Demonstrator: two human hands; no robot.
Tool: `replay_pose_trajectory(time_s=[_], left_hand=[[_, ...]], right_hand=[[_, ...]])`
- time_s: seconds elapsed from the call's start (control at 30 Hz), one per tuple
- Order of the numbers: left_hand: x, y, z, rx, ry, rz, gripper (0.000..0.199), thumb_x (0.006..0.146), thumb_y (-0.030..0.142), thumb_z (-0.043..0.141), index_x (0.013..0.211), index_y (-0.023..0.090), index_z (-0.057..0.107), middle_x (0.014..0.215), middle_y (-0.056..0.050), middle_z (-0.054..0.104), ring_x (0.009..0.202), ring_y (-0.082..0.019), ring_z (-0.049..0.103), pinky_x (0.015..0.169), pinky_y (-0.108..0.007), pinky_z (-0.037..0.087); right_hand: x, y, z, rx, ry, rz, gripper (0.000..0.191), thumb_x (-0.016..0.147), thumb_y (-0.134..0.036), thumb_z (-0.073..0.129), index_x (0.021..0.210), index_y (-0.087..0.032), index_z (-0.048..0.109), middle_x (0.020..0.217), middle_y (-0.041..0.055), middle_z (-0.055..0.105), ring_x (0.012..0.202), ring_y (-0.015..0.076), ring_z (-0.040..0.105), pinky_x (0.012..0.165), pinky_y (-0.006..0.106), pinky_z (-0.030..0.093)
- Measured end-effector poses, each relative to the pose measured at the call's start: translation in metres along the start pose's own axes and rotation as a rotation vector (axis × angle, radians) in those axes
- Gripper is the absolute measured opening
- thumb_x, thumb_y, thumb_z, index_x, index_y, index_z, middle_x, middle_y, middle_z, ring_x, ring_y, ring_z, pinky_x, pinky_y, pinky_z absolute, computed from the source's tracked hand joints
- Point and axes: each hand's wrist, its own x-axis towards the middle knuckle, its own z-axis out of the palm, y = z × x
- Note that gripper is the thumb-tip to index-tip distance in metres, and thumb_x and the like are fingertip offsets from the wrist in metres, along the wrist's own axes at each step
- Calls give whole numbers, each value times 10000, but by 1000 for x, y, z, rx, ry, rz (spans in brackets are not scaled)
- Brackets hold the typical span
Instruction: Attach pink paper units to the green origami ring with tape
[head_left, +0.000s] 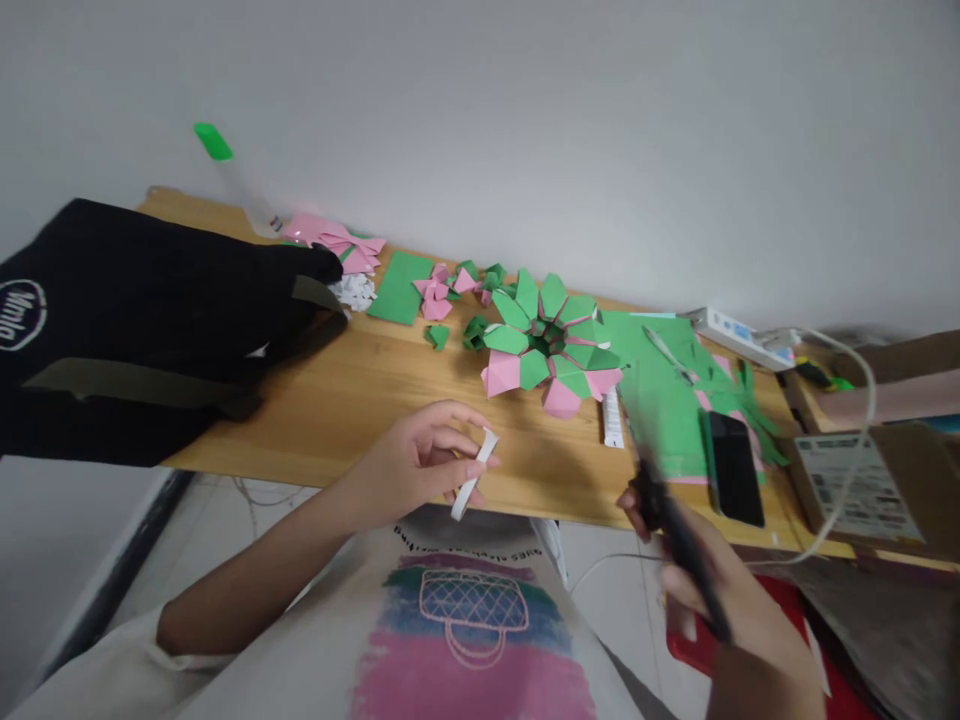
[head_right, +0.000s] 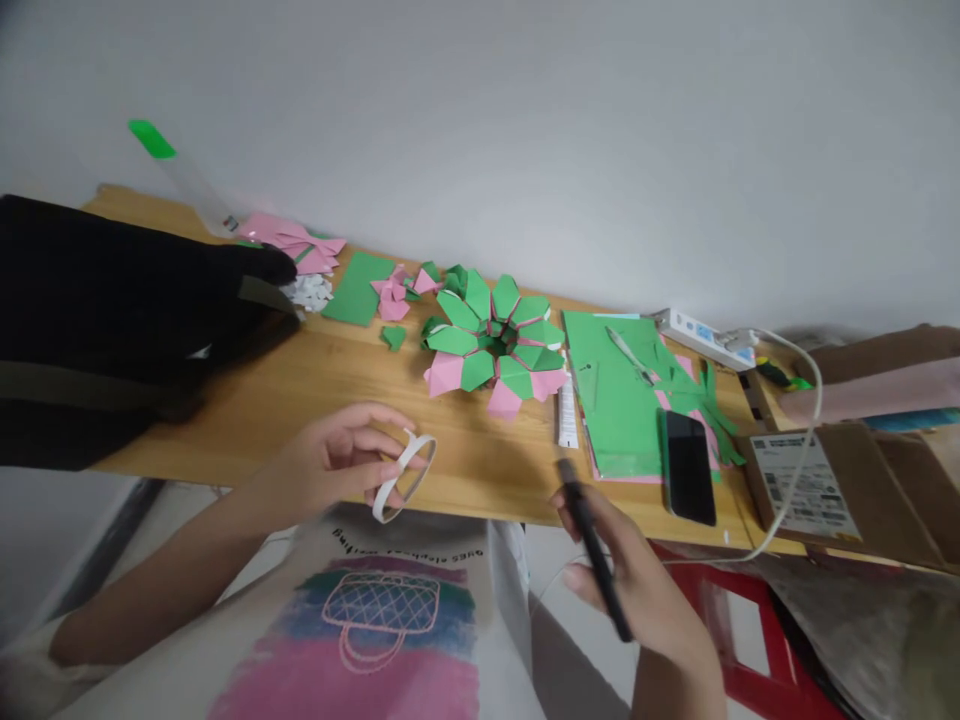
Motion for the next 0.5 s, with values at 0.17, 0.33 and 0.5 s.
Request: replay_pose_trajectory(time_s=[0.17,0.33,0.5], left_hand=[[-4,4,-4,58,-59,36,323,805,226,680,1092,214,532,923,-16,714,681,-138,715,635,-258,573],[-2,8,-1,138,-25,72,300,813,196,641,1100,210,555,889,0,690,698,-117,691,611,-218,539],[-1,11,3,154,-42,90,281,810,173,608,1088,209,584,938,-14,696,714,-112,677,646,-230,548]], right_hand=[[3,-21,-3,-325,-345,-9,344,727,-545,697,808,-221,615,724,34,650,600,180,568,547,276,468],[14,-31,-5,-358,-446,-62,346,758,-529,665,808,-200,569,703,14,606,593,153,517,531,258,434],[21,-37,-8,-392,-481,-70,300,822,-469,627,724,-201,534,631,-9,570,545,124,466,498,238,358]])
